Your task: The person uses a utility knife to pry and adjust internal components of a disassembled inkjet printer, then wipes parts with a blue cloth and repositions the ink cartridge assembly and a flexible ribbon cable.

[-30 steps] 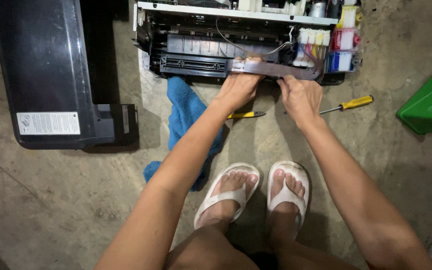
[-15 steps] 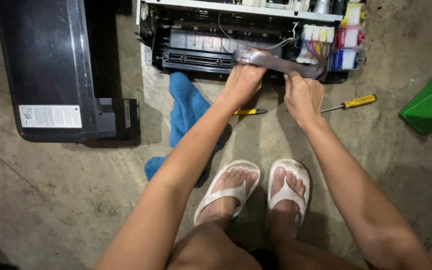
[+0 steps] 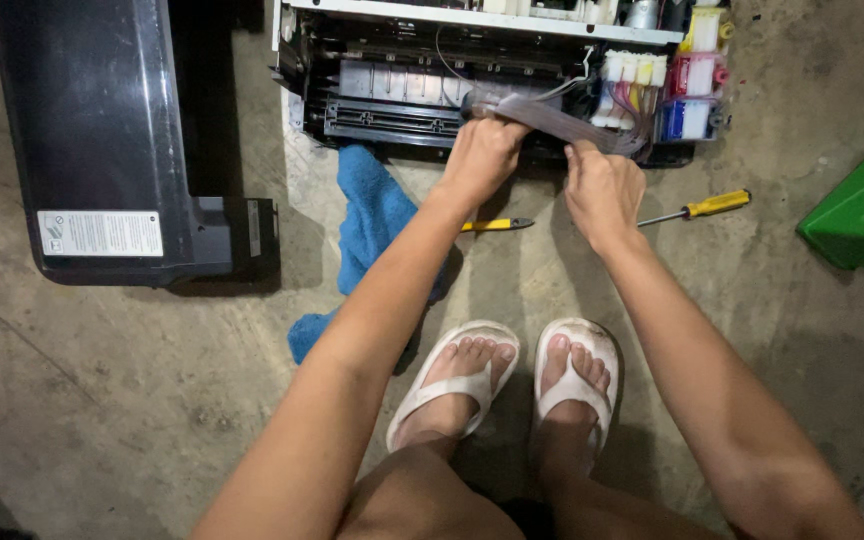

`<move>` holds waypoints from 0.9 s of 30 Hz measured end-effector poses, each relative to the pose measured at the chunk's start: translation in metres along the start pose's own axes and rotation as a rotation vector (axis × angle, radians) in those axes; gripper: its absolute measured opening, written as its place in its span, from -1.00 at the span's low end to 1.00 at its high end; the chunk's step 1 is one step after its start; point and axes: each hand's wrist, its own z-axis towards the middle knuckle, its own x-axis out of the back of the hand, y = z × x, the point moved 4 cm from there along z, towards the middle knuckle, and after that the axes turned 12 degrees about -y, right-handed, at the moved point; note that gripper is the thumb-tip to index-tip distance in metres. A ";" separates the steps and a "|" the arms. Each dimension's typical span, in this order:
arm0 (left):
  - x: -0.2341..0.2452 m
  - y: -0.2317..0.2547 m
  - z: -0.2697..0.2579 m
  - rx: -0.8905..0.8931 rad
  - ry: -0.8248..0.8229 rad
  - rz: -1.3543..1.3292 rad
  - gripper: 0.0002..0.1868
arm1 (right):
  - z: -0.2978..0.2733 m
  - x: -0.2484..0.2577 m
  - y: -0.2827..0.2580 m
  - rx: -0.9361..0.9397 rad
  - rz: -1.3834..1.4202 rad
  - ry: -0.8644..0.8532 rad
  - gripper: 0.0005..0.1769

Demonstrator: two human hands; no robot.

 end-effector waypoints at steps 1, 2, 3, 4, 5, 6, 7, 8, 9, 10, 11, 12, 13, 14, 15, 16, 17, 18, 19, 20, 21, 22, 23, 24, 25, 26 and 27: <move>0.001 0.002 -0.003 0.002 -0.004 -0.025 -0.62 | 0.000 0.000 0.001 -0.001 -0.001 0.002 -0.75; 0.002 0.004 -0.006 0.004 -0.009 -0.048 -0.62 | 0.000 0.000 0.001 -0.004 -0.003 -0.001 -0.76; 0.005 0.009 -0.011 -0.046 0.019 -0.013 -0.57 | 0.000 -0.001 0.001 -0.006 -0.004 -0.004 -0.76; 0.009 0.015 -0.017 -0.095 0.047 0.021 -0.52 | 0.000 -0.001 0.002 -0.009 -0.007 -0.007 -0.77; 0.013 0.021 -0.023 -0.145 0.075 0.055 -0.47 | 0.000 -0.002 0.002 -0.010 -0.003 -0.006 -0.77; 0.015 0.027 -0.028 -0.159 0.057 0.043 -0.49 | -0.001 -0.003 0.002 -0.011 0.002 -0.006 -0.77; 0.018 0.033 -0.033 -0.174 0.040 0.031 -0.52 | -0.001 -0.004 0.003 -0.012 0.006 -0.007 -0.77; 0.021 0.039 -0.037 -0.188 0.023 0.018 -0.54 | -0.002 -0.004 0.003 -0.011 0.005 -0.004 -0.77; 0.023 0.046 -0.042 -0.189 0.028 0.066 -0.56 | -0.003 -0.004 0.003 -0.011 0.004 -0.001 -0.77; 0.025 0.052 -0.044 -0.191 0.034 0.117 -0.58 | -0.002 -0.004 0.004 -0.009 0.004 0.004 -0.76; 0.027 0.057 -0.045 -0.192 0.041 0.167 -0.60 | -0.002 -0.004 0.004 -0.007 0.003 0.014 -0.77; 0.028 0.060 -0.046 -0.165 0.012 0.168 -0.60 | -0.002 -0.004 0.004 -0.005 0.004 0.022 -0.77; 0.028 0.062 -0.046 -0.137 -0.017 0.169 -0.61 | -0.003 -0.005 0.003 -0.004 0.004 0.031 -0.78; 0.027 0.063 -0.045 -0.110 -0.047 0.172 -0.62 | -0.003 -0.006 0.003 0.002 0.007 0.035 -0.78; 0.028 0.064 -0.045 -0.105 -0.044 0.190 -0.61 | -0.003 -0.006 0.002 0.007 0.010 0.040 -0.78; 0.028 0.066 -0.045 -0.102 -0.041 0.207 -0.61 | -0.003 -0.006 0.003 0.010 0.011 0.045 -0.78; 0.028 0.066 -0.044 -0.099 -0.037 0.224 -0.61 | -0.003 -0.006 0.003 0.005 0.008 0.044 -0.79; 0.027 0.066 -0.044 -0.088 -0.054 0.207 -0.57 | -0.002 -0.006 0.004 0.000 0.005 0.042 -0.79; 0.026 0.066 -0.045 -0.076 -0.070 0.190 -0.54 | -0.002 -0.006 0.005 -0.006 0.003 0.040 -0.79; 0.026 0.066 -0.046 -0.064 -0.087 0.173 -0.50 | -0.002 -0.006 0.005 -0.003 -0.005 0.031 -0.80; 0.026 0.067 -0.048 -0.070 -0.078 0.175 -0.49 | -0.002 -0.006 0.005 0.000 -0.012 0.021 -0.80; 0.025 0.068 -0.048 -0.077 -0.069 0.178 -0.48 | -0.003 -0.005 0.005 0.003 -0.019 0.012 -0.80; 0.025 0.069 -0.049 -0.083 -0.060 0.181 -0.47 | -0.003 -0.004 0.004 0.026 0.004 0.021 -0.82; 0.024 0.069 -0.049 -0.080 -0.059 0.183 -0.46 | -0.005 -0.003 0.003 0.050 0.025 0.030 -0.82; 0.023 0.070 -0.048 -0.078 -0.059 0.185 -0.45 | -0.006 -0.001 0.003 0.073 0.047 0.040 -0.83; 0.022 0.070 -0.047 -0.075 -0.058 0.186 -0.44 | -0.006 0.001 0.002 0.082 0.047 0.049 -0.83; 0.022 0.070 -0.046 -0.070 -0.057 0.188 -0.44 | -0.007 0.003 0.001 0.090 0.047 0.058 -0.84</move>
